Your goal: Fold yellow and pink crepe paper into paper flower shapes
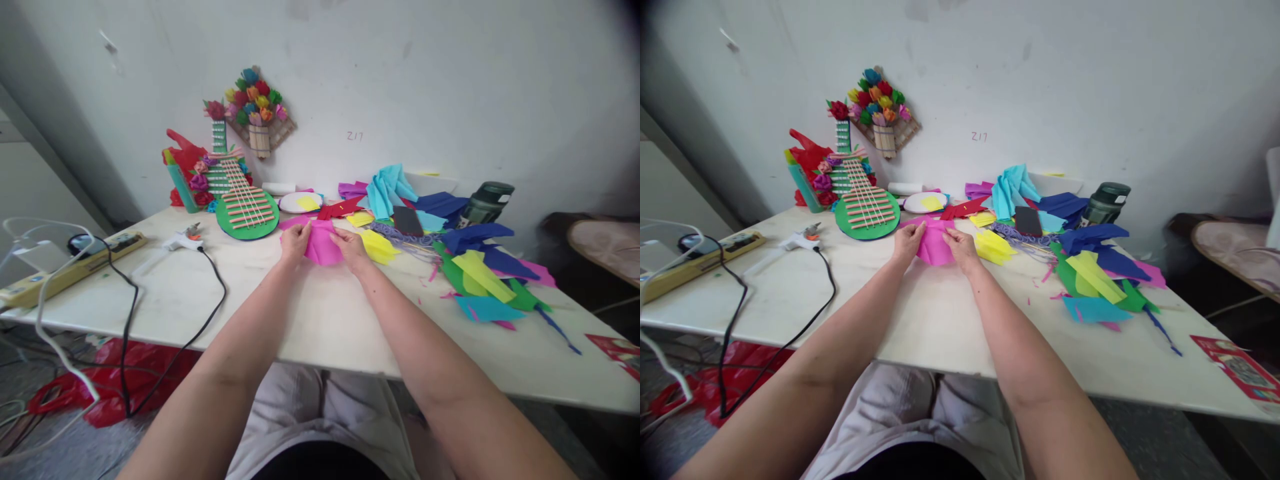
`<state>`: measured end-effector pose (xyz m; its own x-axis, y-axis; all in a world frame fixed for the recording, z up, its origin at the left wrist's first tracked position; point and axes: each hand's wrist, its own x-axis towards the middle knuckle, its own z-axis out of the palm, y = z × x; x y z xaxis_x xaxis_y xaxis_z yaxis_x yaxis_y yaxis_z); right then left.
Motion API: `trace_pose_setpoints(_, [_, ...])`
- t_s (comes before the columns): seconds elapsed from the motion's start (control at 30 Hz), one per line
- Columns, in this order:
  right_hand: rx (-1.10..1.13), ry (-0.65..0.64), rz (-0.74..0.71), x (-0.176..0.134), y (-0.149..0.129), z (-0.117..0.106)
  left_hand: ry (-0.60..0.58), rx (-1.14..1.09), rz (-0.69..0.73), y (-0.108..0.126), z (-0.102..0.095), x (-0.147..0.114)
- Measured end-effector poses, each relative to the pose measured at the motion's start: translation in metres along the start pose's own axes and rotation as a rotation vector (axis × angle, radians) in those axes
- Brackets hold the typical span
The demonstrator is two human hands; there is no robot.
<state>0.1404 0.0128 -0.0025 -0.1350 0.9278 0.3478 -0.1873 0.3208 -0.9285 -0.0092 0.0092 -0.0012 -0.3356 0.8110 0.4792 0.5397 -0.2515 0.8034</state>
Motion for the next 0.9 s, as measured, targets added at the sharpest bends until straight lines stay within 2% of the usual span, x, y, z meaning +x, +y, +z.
trace_pose_setpoints(0.1, [-0.052,0.013,-0.016,0.0,0.0,0.0,-0.016,-0.034,-0.021,0.0,0.0,0.0])
trace_pose_setpoints(0.3, [-0.196,-0.095,-0.079,-0.003,-0.004,-0.003,-0.019,-0.044,-0.015,0.001,0.0,-0.001])
trace_pose_setpoints(0.63, [-0.435,-0.152,-0.156,-0.005,-0.011,-0.002,-0.042,-0.159,-0.061,0.004,0.0,-0.003])
trace_pose_setpoints(0.9, [-0.464,-0.209,-0.177,-0.006,-0.015,-0.004,-0.093,-0.22,-0.079,0.004,-0.001,-0.004])
